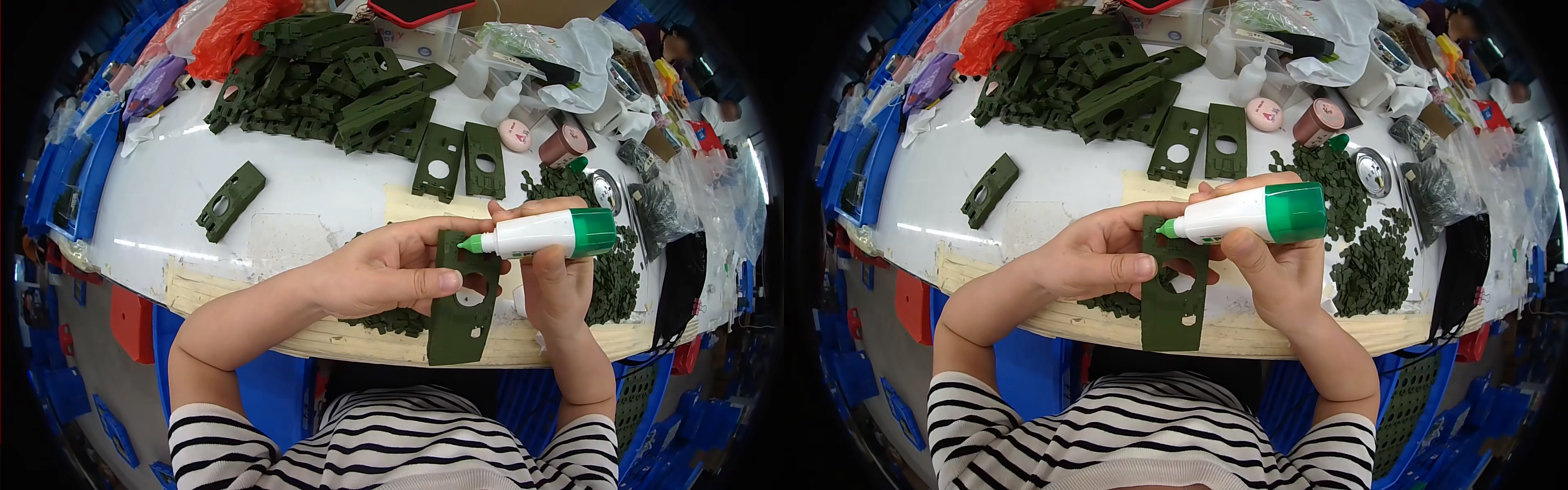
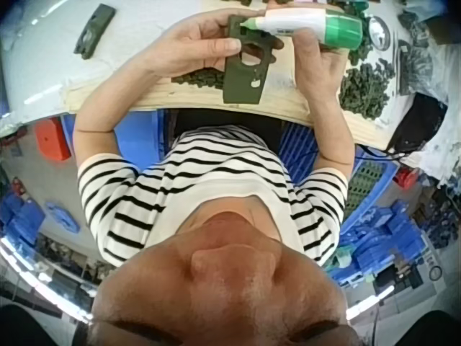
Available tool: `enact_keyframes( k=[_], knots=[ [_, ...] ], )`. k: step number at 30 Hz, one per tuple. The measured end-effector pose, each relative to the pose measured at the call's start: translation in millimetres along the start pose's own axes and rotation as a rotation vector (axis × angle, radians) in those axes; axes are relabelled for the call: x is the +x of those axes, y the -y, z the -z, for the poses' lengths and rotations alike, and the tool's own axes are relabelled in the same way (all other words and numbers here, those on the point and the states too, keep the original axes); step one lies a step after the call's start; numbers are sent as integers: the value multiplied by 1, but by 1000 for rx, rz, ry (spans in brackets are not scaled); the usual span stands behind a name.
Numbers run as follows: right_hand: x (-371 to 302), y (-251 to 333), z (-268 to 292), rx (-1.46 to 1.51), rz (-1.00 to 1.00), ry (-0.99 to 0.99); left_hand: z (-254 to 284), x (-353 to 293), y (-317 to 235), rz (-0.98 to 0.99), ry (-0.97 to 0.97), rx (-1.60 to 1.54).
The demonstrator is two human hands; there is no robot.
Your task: Applying glue to plastic toy tank components to assemble them.
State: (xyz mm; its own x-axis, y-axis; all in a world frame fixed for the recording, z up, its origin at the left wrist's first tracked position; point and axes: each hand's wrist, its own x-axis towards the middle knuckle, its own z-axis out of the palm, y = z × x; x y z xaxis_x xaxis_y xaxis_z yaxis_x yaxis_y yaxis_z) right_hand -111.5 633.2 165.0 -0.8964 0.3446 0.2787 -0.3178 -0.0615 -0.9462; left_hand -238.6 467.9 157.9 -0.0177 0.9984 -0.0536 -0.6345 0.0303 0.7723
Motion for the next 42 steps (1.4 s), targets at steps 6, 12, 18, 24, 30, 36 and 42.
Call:
enact_keyframes(
  k=[6, 12, 18, 24, 30, 36, 42],
  knots=[
    [0, 0, 0, -1, -2, -15, -1, 0, -2, -4, 6, 6],
    [2, 1, 2, 11, -41, -18, 0, 1, -1, -10, 16, -12],
    [2, 0, 2, -15, -18, -13, -2, 0, -2, 2, -11, -12],
    [1, 0, 0, -16, -16, -18, -3, 0, -3, 10, -23, -23],
    [1, -1, -1, -17, -1, -19, -2, 0, -4, 15, -20, -21],
    [2, -1, 0, -30, -1, 3, -3, 0, -3, 13, -25, -24],
    [1, -2, 1, -33, 11, -6, -3, 0, -4, 11, -21, -25]
  ],
)
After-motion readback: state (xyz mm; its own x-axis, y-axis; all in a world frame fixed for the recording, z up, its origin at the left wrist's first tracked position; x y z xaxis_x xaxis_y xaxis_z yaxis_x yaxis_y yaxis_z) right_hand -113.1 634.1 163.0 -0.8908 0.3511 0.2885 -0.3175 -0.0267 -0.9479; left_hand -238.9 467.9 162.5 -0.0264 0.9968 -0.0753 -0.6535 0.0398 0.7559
